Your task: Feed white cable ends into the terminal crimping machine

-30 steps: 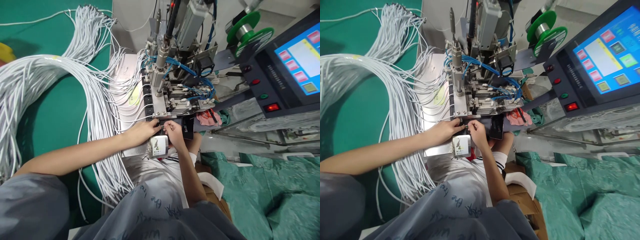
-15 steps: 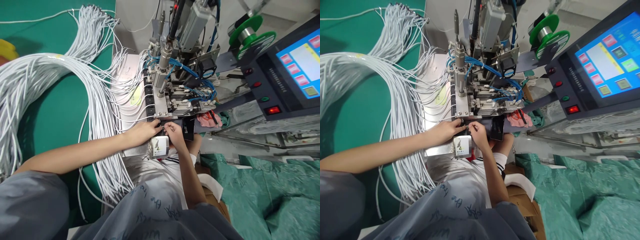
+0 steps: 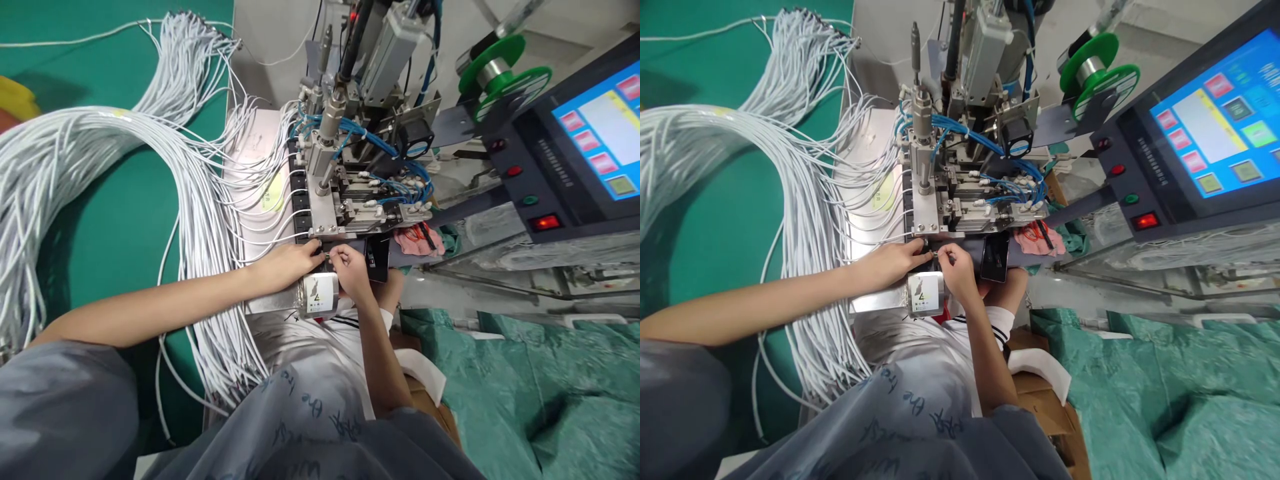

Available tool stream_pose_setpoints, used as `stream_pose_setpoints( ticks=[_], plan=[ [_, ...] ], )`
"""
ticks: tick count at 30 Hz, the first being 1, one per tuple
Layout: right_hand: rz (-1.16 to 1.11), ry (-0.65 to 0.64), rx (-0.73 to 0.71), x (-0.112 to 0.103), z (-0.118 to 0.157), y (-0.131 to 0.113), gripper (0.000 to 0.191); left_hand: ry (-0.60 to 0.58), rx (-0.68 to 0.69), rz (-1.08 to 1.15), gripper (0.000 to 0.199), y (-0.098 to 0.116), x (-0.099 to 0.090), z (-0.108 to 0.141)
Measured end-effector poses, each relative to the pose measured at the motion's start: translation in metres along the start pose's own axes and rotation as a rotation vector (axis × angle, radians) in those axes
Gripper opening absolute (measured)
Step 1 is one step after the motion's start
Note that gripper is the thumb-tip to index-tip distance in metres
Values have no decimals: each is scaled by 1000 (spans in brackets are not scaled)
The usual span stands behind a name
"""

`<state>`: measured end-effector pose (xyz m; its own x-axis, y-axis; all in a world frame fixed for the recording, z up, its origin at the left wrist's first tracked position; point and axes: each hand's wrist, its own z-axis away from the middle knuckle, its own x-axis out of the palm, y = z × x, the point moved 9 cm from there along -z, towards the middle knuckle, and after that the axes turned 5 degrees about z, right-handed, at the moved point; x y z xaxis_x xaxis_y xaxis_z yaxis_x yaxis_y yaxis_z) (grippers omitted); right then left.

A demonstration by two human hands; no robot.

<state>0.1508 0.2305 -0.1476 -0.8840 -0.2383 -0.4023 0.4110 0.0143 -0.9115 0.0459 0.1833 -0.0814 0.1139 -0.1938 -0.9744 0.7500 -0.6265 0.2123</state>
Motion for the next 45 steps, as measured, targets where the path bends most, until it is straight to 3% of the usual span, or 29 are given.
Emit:
stream_pose_setpoints(
  ticks=[10,18,28,33,35,37,39,43,45],
  plan=[
    [-82,9,15,-1,-4,-3,19,12,10,-5,42,1,-1,0],
    [-244,-101,180,15,-8,17,23,50,-2,-9,41,0,2,0],
    [-48,-169,-57,18,-4,-1,24,48,-104,-123,16,-3,-16,10],
    [65,96,-60,-17,-2,-9,25,21,-117,-92,18,-4,-19,14],
    [84,246,-73,-31,15,-22,26,16,-150,-97,20,-9,-20,13],
    [104,341,-119,-31,42,-41,23,37,-217,-116,24,-18,-21,13],
    [128,268,-164,-7,65,-59,20,67,-288,-126,28,-30,-22,13],
    [170,-172,-254,83,93,-85,18,76,-293,-68,29,-45,-20,12],
    [227,-258,-299,113,92,-94,21,75,-286,-29,28,-51,-21,11]
  ],
)
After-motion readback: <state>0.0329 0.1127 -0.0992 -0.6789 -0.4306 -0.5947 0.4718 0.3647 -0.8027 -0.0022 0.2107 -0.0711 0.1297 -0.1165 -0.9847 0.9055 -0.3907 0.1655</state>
